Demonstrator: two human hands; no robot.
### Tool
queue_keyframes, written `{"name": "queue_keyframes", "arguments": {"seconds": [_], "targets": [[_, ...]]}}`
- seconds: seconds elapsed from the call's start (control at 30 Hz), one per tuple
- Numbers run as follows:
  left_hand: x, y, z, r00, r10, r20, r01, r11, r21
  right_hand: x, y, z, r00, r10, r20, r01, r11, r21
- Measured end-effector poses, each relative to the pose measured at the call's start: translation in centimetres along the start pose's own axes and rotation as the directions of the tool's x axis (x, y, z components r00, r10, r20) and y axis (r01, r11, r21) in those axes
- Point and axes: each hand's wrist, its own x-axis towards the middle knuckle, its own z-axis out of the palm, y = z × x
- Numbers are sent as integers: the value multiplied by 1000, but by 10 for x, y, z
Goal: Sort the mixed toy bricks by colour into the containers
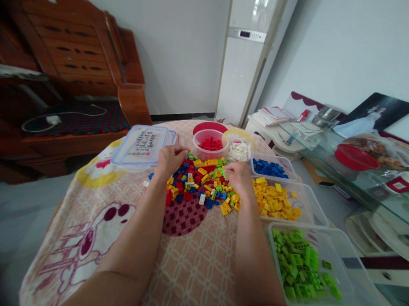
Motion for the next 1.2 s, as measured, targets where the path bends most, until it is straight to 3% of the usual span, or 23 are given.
{"name": "queue_keyframes", "arguments": {"seconds": [0.13, 0.27, 0.43, 0.63, 0.7, 0.8, 0.93, 1.07, 1.13, 1.2], "targets": [[0, 1, -1, 1000, -7, 3, 7, 1000, -5, -3, -1, -3, 990, 19, 137, 9, 980, -201], [0, 1, 0, 1000, 2, 3, -2, 1000, -10, -9, -10, -2, 965, 19, 260, 55, 960, -275], [1, -2, 0, 1000, -2, 5, 2, 1000, -12, -20, -34, -2, 897, 133, 422, 93, 875, -474], [1, -3, -1, 1000, -18, 9, 18, 1000, -9, -25, -50, 7, 911, 87, 403, 249, 665, -704], [1, -3, 0, 1000, -17, 9, 17, 1000, -9, -24, -48, 11, 922, 76, 379, 243, 650, -720], [2, -3, 0, 1000, -18, 6, 18, 1000, -17, -20, -41, 12, 932, 25, 361, 236, 713, -661], [2, -3, 0, 1000, -25, 1, 25, 999, -38, -13, -25, 5, 967, -64, 246, 170, 883, -438], [1, -2, -1, 1000, -28, 2, 28, 999, -47, -3, -9, 1, 1000, -6, 16, 7, 998, -62], [1, -2, -1, 1000, -24, 4, 24, 999, -41, 1, -3, -2, 988, 46, -146, -33, 995, 92], [2, -2, -1, 1000, -24, 5, 24, 999, -35, 4, 2, -9, 932, 81, -353, -25, 987, 162]]}}
